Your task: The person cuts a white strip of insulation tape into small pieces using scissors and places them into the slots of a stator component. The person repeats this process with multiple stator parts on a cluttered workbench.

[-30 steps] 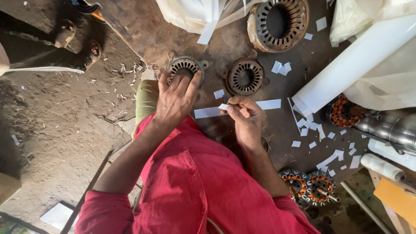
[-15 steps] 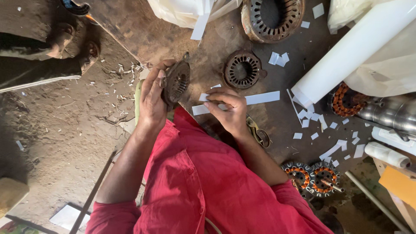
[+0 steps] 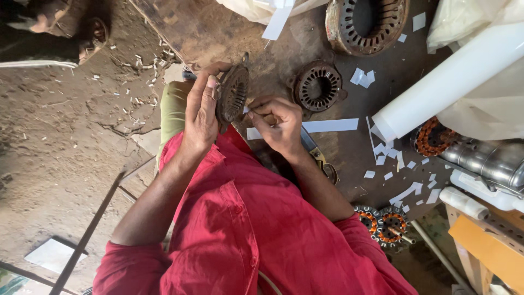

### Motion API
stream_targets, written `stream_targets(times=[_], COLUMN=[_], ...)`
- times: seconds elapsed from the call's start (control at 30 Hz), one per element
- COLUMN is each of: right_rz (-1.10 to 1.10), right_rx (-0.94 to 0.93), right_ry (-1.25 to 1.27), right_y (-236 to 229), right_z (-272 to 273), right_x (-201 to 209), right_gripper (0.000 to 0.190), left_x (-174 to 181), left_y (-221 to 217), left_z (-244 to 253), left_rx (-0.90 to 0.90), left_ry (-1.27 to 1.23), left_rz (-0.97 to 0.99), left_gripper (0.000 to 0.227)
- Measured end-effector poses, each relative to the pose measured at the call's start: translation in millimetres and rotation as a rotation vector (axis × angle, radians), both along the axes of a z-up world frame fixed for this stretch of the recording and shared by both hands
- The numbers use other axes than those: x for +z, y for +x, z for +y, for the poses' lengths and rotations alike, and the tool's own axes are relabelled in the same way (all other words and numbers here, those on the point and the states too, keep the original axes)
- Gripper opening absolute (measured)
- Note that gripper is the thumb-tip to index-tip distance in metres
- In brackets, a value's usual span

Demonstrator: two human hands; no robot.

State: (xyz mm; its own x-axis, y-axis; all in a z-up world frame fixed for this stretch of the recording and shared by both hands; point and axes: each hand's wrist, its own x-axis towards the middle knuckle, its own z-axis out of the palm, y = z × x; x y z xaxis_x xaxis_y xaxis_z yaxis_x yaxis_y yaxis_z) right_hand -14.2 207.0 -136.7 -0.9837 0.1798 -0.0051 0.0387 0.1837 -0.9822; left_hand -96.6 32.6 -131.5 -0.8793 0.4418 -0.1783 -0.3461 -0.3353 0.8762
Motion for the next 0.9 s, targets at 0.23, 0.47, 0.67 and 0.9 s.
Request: stream_targets(times=[0.23,0.47,0.67,0.9], right_rz=[-0.102,0.005,0.015,0.025], right_rx=[-0.057,-0.169,-0.043,-0.005], right_ry=[-0.13,0.124,0.183,0.321], right_y=[-3.9,3.0,3.7,2.4], right_z=[-3.0,-29.7,-16.1,-16.9], right_x=[-8.7,-1.6,10.8,8.0], right_gripper=[0.009,0.01,0.014,0.018], left_x=[-1.5,5.0,11.8,14.3], left_y=[2.8,6.6,4.9,0.5], left_z=[-3.6,-8.6,-12.3,-13.0], left_rx=[-0.016,-0.051,-0.092,-0.098], left_ry=[-0.132,-0.136,-0.161,-0.141], left_rz=[0.12,0.105,0.117,0.131], left_gripper=[0.042,0.042,0.043,0.043])
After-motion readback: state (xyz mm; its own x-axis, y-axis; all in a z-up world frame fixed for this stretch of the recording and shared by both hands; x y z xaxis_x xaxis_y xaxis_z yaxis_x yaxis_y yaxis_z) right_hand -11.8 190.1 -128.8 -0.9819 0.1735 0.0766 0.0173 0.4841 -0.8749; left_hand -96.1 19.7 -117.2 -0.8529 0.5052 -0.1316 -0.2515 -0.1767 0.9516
